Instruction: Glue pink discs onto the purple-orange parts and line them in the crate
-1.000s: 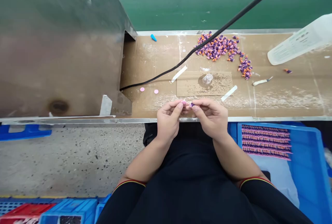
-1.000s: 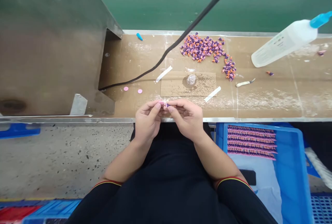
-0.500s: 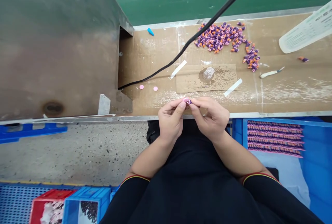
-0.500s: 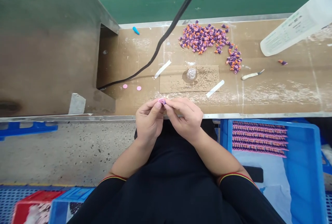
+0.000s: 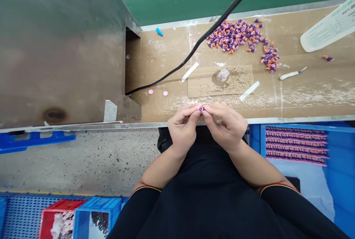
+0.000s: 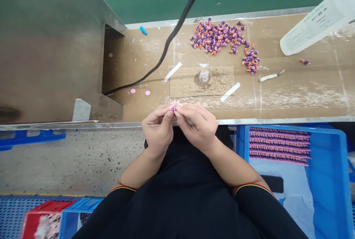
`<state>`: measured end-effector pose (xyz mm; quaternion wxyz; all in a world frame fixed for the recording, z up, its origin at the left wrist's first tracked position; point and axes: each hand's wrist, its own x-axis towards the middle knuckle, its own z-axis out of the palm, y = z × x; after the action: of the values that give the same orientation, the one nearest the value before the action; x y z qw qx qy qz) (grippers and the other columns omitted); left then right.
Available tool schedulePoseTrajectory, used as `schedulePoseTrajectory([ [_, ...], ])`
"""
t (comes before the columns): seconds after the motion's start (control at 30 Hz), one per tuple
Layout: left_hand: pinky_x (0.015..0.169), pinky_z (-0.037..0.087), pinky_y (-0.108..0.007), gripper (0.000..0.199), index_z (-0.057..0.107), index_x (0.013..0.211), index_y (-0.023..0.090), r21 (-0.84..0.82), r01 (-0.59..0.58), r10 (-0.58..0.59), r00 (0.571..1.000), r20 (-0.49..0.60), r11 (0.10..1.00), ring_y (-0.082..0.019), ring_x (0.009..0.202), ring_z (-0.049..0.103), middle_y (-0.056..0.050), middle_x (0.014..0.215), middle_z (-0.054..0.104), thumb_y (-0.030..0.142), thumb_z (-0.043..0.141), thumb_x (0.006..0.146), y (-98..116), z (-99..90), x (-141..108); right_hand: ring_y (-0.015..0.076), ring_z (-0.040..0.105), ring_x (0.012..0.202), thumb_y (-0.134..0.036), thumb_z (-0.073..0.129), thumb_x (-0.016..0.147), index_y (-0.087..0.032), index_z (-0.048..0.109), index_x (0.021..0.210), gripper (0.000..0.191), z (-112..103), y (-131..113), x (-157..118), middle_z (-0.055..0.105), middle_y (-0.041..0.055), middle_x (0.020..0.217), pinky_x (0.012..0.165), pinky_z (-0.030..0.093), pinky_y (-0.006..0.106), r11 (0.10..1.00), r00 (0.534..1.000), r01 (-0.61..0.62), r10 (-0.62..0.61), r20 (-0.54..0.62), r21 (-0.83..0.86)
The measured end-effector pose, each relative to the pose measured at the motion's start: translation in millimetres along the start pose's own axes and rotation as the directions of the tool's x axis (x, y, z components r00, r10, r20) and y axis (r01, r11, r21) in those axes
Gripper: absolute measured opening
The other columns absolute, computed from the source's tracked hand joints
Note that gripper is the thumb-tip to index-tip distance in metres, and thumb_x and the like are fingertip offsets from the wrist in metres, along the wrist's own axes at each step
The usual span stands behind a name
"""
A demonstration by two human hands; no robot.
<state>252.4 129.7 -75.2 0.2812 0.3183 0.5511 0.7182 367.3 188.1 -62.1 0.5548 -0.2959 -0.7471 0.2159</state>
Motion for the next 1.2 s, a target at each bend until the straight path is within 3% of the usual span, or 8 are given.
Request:
schedulePoseTrajectory([
  [0.2,0.086,0.071,-0.028,0.007,0.089,0.103,0.032,0.078,-0.150,0.151,0.989,-0.005,0.986,-0.016,0.097,0.084,-0.002,0.103,0.087,0.031,0.086,0.097,4.0,1.5,-1.5,0.0198,0.084,0.085,-0.010,0.078,0.100,-0.029,0.076,0.116,0.026,-0.9,-4.5,1.5,0.086,0.0009,0.098,0.080,0.073,0.034,0.998,0.998,0.059,-0.059,-0.012,-0.018],
  [0.33,0.081,0.070,-0.027,0.009,0.088,0.105,0.033,0.108,-0.203,0.204,0.979,-0.001,0.973,-0.015,0.096,0.084,-0.002,0.103,0.087,0.028,0.085,0.098,5.3,4.2,-3.8,0.0206,0.085,0.086,-0.011,0.078,0.100,-0.028,0.076,0.116,0.024,-2.3,-7.3,1.1,0.086,0.0015,0.099,0.079,0.074,0.035,0.999,1.000,0.029,-0.029,-0.012,-0.017],
  [0.57,0.094,0.071,-0.032,0.014,0.087,0.112,0.034,0.118,-0.227,0.229,0.973,-0.003,0.967,-0.017,0.103,0.085,-0.002,0.110,0.087,0.027,0.082,0.101,3.8,5.6,-9.0,0.0197,0.085,0.087,-0.012,0.076,0.103,-0.027,0.075,0.114,0.019,-1.4,-10.1,1.1,0.086,0.0031,0.100,0.078,0.073,0.034,1.000,1.000,-0.004,0.004,-0.023,0.000],
  [0.9,0.098,0.070,-0.031,0.012,0.088,0.111,0.035,0.019,-0.117,0.117,0.993,0.002,0.993,-0.016,0.105,0.084,-0.002,0.109,0.087,0.034,0.084,0.100,-0.5,5.1,-12.2,0.0202,0.085,0.090,-0.014,0.077,0.102,-0.027,0.075,0.116,0.019,2.2,-9.0,-2.9,0.086,0.0028,0.102,0.081,0.073,0.035,1.000,0.999,-0.014,0.015,-0.036,0.013],
  [1.03,0.104,0.068,-0.030,0.015,0.087,0.115,0.033,-0.037,-0.047,0.049,0.998,0.034,0.998,-0.017,0.114,0.082,-0.004,0.119,0.086,0.036,0.080,0.102,-3.9,4.3,-13.6,0.0197,0.084,0.089,-0.015,0.075,0.103,-0.028,0.077,0.117,0.019,-1.9,-6.5,0.1,0.086,0.0024,0.102,0.080,0.071,0.035,0.998,0.999,-0.039,0.039,-0.001,0.054],
  [1.2,0.075,0.066,-0.021,0.024,0.085,0.123,0.032,-0.066,-0.004,0.006,1.000,0.022,0.998,-0.014,0.094,0.080,-0.007,0.119,0.085,0.042,0.081,0.101,-16.6,-4.3,-2.7,0.0195,0.081,0.087,-0.017,0.071,0.103,-0.026,0.080,0.109,0.014,-36.2,24.4,16.0,0.085,0.0024,0.099,0.082,0.067,0.035,0.993,0.968,-0.064,0.085,0.236,-0.096],
])
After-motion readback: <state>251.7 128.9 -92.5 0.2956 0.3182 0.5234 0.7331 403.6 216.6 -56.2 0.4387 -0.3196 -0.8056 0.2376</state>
